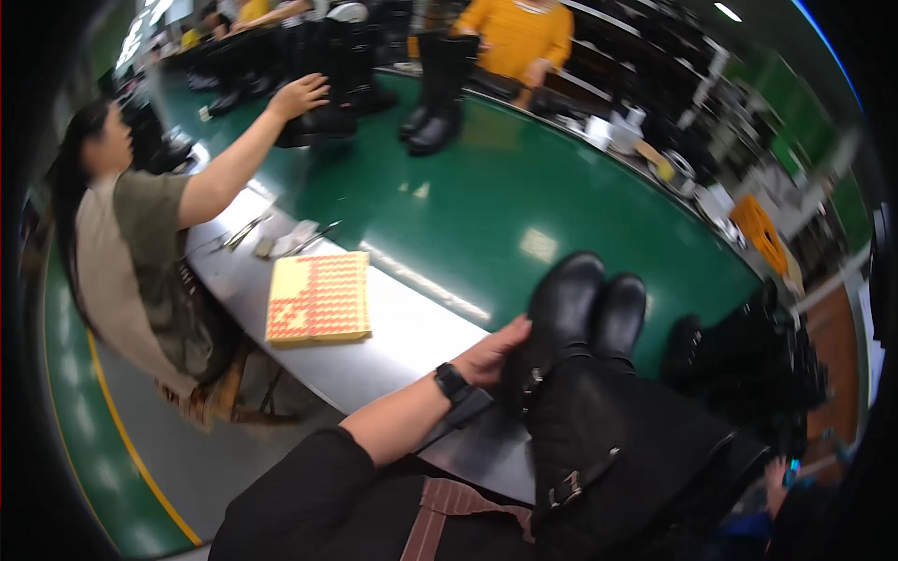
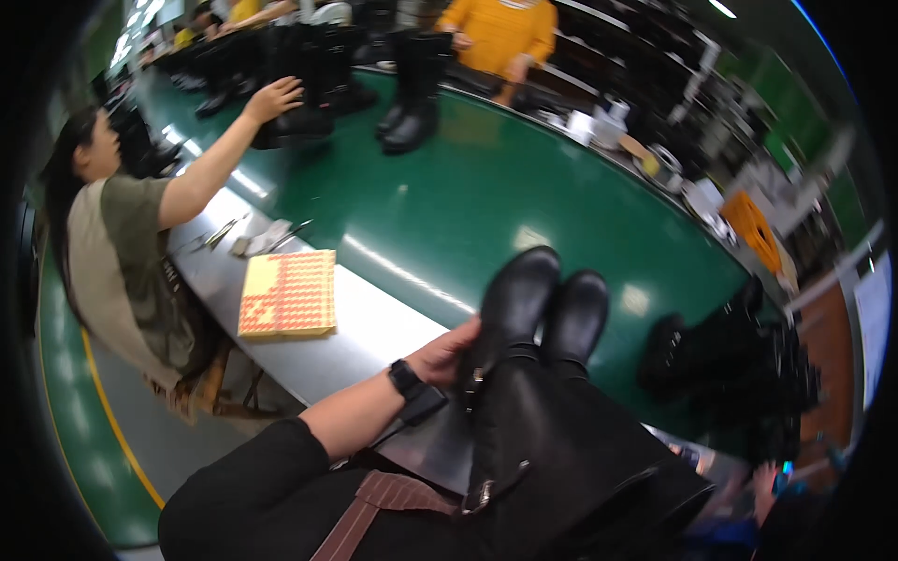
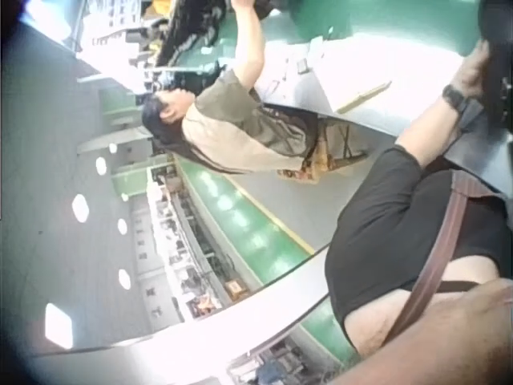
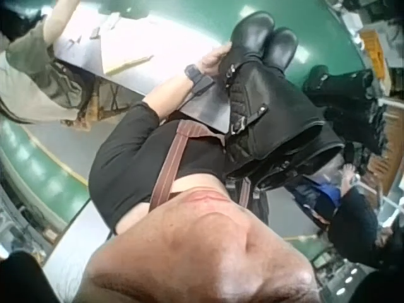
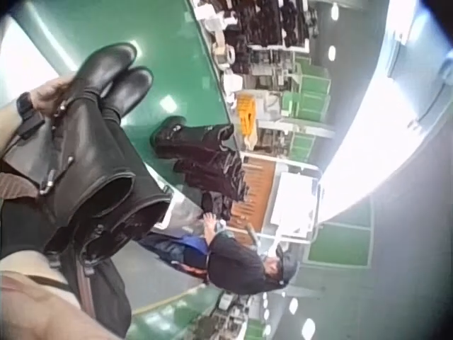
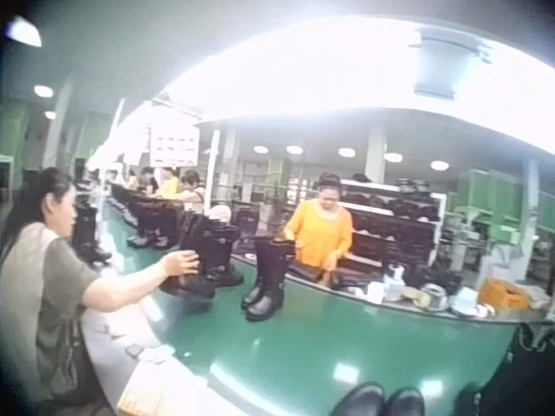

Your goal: Inspecting and cleaning black boots on a production line in a shoe factory.

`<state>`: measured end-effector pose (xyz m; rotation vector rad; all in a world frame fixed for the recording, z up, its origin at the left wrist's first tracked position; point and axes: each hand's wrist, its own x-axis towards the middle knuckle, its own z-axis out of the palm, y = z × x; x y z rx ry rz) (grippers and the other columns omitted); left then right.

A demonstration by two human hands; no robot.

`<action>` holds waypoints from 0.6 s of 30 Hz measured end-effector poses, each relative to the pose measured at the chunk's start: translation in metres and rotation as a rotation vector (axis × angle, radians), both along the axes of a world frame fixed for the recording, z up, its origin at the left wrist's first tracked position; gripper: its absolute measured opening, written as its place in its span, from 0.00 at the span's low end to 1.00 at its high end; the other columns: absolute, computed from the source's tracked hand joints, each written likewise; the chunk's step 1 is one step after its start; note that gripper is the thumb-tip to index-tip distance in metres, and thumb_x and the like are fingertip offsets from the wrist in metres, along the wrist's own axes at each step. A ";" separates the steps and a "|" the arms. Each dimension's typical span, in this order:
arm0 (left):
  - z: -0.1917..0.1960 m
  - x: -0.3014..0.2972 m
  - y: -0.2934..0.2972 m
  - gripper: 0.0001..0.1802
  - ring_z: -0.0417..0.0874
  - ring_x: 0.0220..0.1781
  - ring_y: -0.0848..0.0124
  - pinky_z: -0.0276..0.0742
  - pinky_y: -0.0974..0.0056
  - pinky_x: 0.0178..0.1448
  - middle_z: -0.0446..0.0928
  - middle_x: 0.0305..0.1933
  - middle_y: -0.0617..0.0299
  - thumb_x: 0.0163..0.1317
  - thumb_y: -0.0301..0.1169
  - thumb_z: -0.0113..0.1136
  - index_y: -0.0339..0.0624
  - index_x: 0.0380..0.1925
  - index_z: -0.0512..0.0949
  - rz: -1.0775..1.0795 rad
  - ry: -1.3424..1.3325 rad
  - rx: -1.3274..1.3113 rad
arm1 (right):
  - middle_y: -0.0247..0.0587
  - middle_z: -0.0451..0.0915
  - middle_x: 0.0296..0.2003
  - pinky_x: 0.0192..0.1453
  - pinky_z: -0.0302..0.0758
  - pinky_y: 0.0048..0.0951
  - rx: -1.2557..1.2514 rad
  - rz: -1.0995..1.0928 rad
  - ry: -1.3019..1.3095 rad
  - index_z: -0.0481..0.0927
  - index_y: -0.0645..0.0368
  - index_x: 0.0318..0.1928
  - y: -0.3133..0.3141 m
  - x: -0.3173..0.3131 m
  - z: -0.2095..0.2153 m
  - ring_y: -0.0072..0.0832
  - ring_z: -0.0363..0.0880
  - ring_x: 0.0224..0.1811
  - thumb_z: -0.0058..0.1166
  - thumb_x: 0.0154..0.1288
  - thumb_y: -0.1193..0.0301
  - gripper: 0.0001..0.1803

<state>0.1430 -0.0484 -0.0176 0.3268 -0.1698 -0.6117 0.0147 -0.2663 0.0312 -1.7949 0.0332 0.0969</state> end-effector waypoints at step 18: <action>0.013 0.006 0.004 0.31 0.74 0.65 0.58 0.68 0.52 0.71 0.71 0.65 0.51 0.77 0.50 0.33 0.38 0.66 0.65 -0.154 -0.007 -0.152 | 0.49 0.74 0.61 0.67 0.72 0.45 1.214 0.327 0.050 0.68 0.68 0.64 -0.021 0.092 -0.014 0.40 0.76 0.60 0.42 0.76 0.60 0.26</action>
